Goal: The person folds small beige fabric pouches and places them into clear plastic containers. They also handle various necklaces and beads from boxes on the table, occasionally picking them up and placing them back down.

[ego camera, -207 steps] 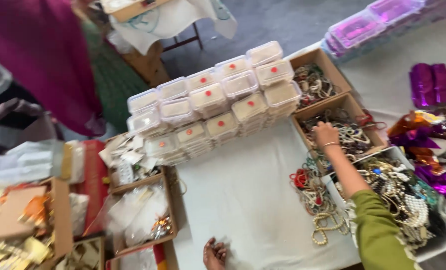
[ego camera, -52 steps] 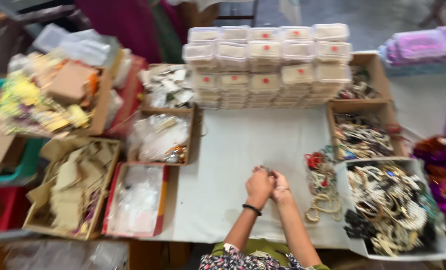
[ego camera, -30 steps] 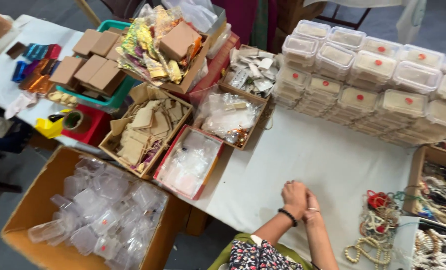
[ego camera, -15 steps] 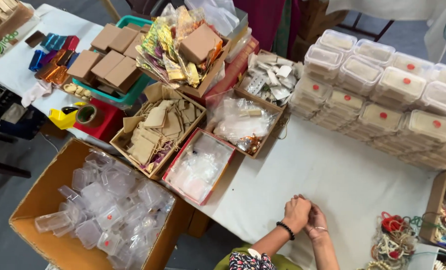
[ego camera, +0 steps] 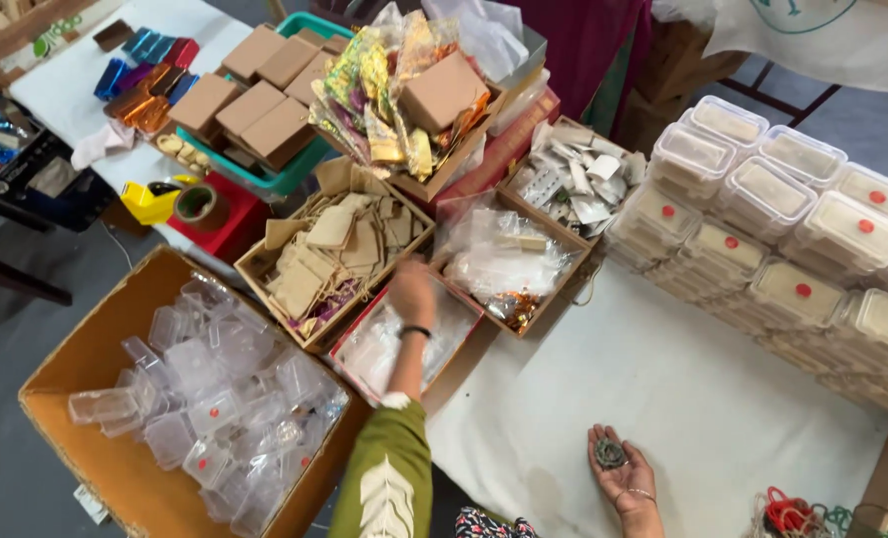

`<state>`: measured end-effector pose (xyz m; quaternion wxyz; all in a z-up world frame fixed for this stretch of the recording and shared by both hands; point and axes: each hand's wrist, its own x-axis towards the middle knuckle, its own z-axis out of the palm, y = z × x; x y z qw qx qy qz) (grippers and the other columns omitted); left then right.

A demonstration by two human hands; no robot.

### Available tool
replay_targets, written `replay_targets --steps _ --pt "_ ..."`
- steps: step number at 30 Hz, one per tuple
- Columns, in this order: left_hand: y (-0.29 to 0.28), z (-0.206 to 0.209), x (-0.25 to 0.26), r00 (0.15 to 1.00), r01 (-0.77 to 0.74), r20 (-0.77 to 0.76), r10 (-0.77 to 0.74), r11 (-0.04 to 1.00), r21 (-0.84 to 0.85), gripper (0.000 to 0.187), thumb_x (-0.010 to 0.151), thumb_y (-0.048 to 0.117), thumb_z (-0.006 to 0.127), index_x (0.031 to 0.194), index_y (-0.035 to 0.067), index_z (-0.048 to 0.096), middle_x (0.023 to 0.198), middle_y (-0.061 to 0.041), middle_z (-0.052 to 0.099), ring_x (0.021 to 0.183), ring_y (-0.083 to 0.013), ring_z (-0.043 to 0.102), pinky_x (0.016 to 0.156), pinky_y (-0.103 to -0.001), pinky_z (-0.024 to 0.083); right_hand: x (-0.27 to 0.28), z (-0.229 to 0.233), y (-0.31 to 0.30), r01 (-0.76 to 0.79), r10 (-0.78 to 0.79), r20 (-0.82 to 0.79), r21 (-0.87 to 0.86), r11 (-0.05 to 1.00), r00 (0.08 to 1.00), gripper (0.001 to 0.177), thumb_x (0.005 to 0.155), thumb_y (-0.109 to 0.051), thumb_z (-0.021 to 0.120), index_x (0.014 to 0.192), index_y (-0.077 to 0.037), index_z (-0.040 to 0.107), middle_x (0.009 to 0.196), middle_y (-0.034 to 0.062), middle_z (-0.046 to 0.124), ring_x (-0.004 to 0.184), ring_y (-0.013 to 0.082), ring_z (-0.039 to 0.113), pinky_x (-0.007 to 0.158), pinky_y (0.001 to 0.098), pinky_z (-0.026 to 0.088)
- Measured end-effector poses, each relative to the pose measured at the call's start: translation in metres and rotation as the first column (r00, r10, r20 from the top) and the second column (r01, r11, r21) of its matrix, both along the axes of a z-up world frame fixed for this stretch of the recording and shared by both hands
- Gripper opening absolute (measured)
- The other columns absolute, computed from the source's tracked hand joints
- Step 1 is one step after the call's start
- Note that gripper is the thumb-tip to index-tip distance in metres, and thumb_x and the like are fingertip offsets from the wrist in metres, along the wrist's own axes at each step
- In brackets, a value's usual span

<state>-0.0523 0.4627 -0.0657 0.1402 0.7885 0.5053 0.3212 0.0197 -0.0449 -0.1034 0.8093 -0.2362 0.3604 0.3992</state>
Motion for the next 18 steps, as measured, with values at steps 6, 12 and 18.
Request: replay_targets --steps 6,12,18 --pt "0.062 0.037 -0.033 0.888 -0.122 -0.454 0.070 0.989 -0.087 0.041 0.097 0.048 0.055 0.115 0.016 0.071 0.145 -0.010 0.055 0.090 -0.0360 0.073 0.073 -0.050 0.059 0.002 0.021 0.006 0.005 -0.008 -0.076 -0.038 0.999 0.997 0.045 0.103 -0.018 0.043 0.142 0.003 0.050 0.146 0.0197 0.057 0.136 0.0343 0.054 0.112 0.0452 0.045" --pt "0.062 0.033 -0.038 0.922 -0.096 -0.382 0.063 0.993 -0.068 0.056 0.101 0.059 0.049 0.117 0.011 0.072 0.139 -0.012 0.059 0.095 -0.0411 0.071 0.075 -0.053 0.058 0.001 0.016 0.004 0.038 -0.034 -0.106 0.031 0.999 0.994 0.045 0.101 -0.018 0.045 0.139 0.004 0.052 0.144 0.0220 0.058 0.135 0.0362 0.053 0.111 0.0456 0.045" --pt "0.030 0.090 -0.044 0.954 -0.049 -0.292 0.066 0.997 0.064 0.061 0.100 0.059 0.055 0.111 0.001 0.071 0.122 -0.018 0.069 0.090 -0.0430 0.070 0.071 -0.053 0.057 0.003 -0.008 -0.002 0.053 -0.037 -0.143 0.111 0.992 0.989 0.042 0.099 -0.019 0.047 0.133 0.003 0.055 0.139 0.0235 0.059 0.132 0.0378 0.054 0.109 0.0467 0.046"
